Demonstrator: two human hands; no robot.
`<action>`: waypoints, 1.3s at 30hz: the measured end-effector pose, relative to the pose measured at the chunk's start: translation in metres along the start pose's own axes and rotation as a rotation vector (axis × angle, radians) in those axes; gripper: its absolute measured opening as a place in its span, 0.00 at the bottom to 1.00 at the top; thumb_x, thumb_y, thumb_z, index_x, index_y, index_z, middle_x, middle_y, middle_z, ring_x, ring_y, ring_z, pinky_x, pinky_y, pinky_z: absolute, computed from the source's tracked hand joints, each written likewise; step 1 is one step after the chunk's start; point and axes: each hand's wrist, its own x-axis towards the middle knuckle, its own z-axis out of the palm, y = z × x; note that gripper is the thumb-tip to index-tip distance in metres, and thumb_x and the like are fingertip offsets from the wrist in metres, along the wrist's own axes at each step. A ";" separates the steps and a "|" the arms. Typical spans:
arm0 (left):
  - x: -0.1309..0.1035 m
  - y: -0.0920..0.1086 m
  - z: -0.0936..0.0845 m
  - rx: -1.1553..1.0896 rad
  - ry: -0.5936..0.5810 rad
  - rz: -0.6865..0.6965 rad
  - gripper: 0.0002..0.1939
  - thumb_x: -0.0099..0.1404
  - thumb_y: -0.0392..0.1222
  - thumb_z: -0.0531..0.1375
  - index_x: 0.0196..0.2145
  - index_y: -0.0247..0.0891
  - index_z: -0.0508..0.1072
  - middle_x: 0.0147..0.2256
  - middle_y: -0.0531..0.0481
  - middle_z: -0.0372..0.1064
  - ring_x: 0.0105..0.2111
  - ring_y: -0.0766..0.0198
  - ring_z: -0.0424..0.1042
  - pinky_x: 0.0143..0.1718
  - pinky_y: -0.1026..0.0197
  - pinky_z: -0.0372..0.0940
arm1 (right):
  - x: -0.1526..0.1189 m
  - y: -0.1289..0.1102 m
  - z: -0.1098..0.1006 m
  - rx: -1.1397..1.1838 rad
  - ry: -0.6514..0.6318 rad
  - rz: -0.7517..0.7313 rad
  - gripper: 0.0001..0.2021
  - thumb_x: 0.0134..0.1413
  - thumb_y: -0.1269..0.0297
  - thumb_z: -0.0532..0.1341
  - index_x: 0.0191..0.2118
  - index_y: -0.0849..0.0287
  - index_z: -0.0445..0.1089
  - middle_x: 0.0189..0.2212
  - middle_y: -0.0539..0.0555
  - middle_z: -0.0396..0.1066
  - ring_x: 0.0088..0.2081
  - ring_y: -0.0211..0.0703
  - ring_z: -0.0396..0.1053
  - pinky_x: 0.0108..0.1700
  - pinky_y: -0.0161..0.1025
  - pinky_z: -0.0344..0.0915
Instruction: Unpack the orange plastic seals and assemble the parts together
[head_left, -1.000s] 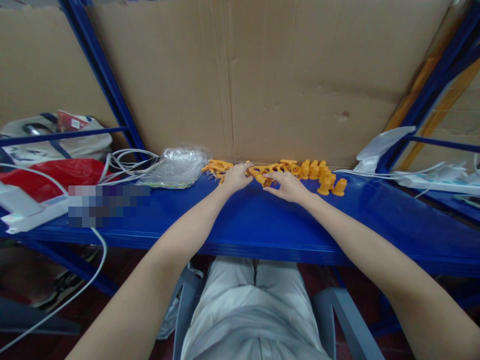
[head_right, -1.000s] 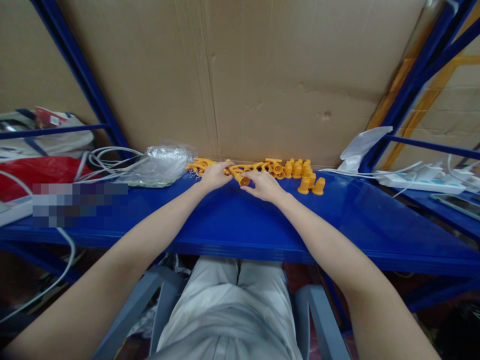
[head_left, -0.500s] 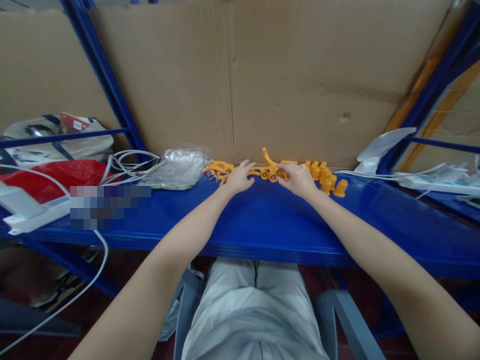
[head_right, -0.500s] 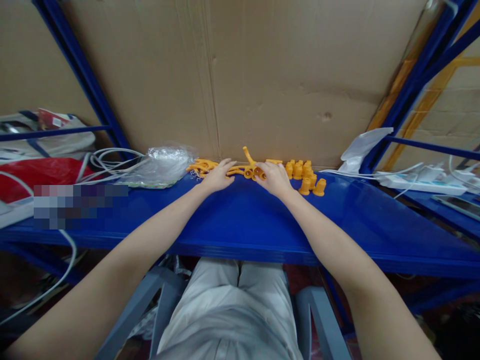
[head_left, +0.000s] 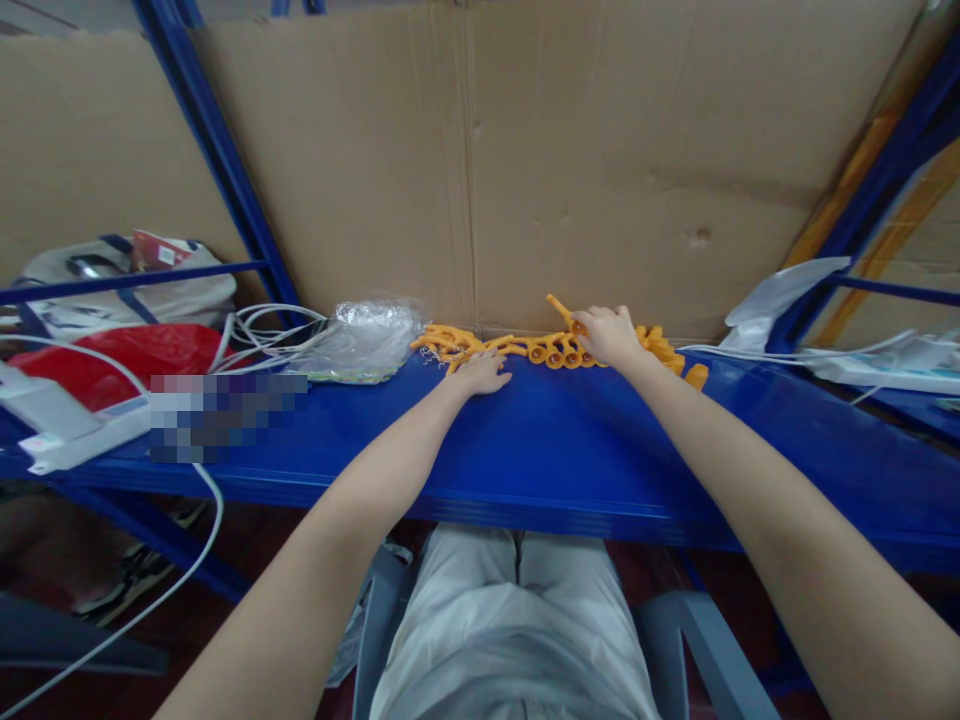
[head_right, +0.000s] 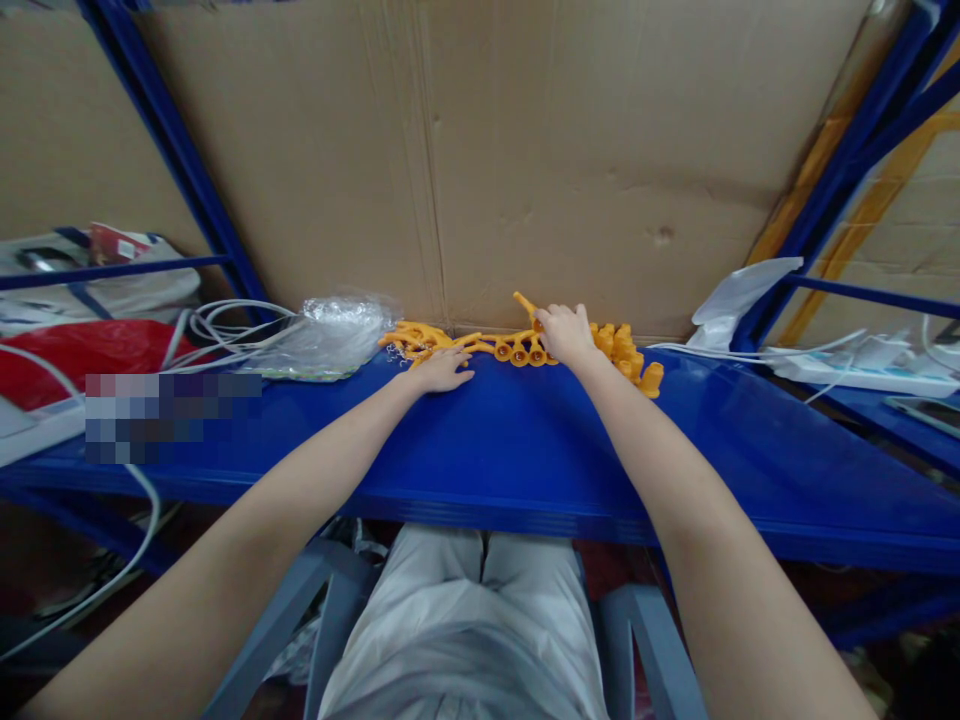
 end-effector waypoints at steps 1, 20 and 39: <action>0.000 0.000 0.000 0.004 0.011 0.003 0.28 0.72 0.50 0.53 0.65 0.35 0.68 0.70 0.36 0.55 0.70 0.47 0.56 0.69 0.49 0.53 | 0.001 0.002 0.001 0.001 -0.004 0.010 0.23 0.62 0.71 0.52 0.59 0.60 0.71 0.51 0.65 0.75 0.53 0.58 0.69 0.51 0.51 0.55; 0.001 -0.013 -0.001 -0.064 0.322 -0.109 0.17 0.66 0.31 0.58 0.49 0.38 0.81 0.50 0.41 0.76 0.52 0.54 0.75 0.60 0.55 0.67 | -0.002 0.017 0.013 0.054 -0.111 0.040 0.25 0.61 0.71 0.52 0.62 0.55 0.70 0.55 0.64 0.73 0.56 0.58 0.67 0.54 0.54 0.59; -0.015 -0.006 -0.027 -0.160 0.508 -0.225 0.19 0.68 0.32 0.53 0.49 0.39 0.80 0.50 0.41 0.77 0.53 0.49 0.75 0.56 0.50 0.69 | -0.016 -0.010 0.026 0.037 -0.122 0.057 0.27 0.62 0.74 0.47 0.65 0.62 0.64 0.60 0.69 0.68 0.61 0.62 0.63 0.59 0.61 0.56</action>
